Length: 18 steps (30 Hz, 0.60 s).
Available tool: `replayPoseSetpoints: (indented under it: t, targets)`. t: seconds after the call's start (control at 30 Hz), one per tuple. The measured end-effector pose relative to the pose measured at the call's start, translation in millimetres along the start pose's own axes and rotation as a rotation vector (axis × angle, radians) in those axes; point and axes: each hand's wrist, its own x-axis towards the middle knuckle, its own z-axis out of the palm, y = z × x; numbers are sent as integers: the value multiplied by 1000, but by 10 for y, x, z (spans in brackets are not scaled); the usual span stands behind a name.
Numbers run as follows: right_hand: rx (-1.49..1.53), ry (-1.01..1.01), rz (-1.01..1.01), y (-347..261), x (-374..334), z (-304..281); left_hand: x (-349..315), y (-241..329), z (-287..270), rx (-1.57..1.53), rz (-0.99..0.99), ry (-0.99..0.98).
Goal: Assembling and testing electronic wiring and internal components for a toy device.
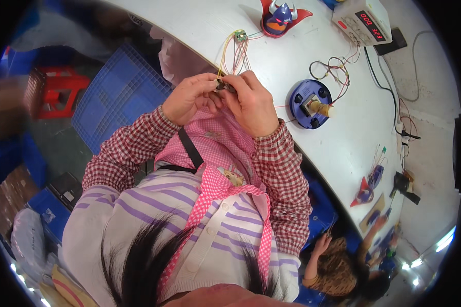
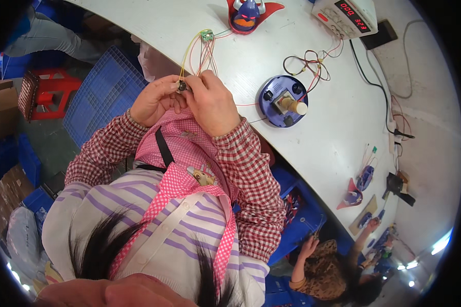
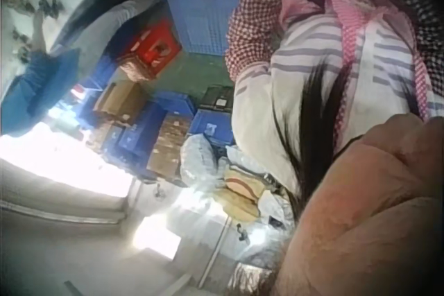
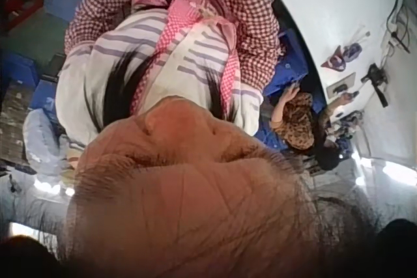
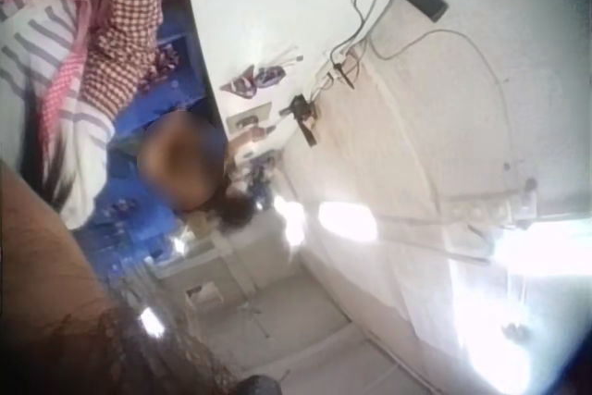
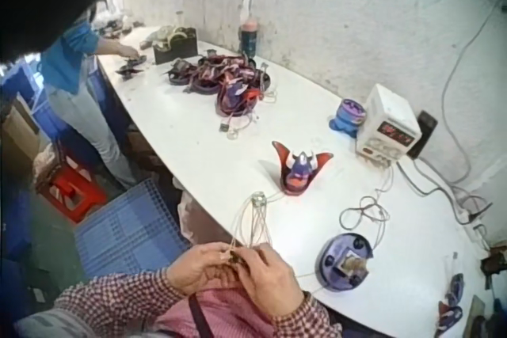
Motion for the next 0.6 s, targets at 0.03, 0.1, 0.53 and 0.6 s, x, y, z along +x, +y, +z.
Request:
replayPoseSetpoints:
  t: [0.03,0.1,0.53,0.6]
  targets:
    - [0,1,0,9,-17,-1,-4,12,4,1,0,-1]
    - [190,23,76,27,-62,-17,-19,54,10,34,19,-18]
    - [1332,209,478,91,-296,95,-37,78,31,-16,13,-23]
    - [1312,246,502,99,-316,107,-33,77,28,12,2,11]
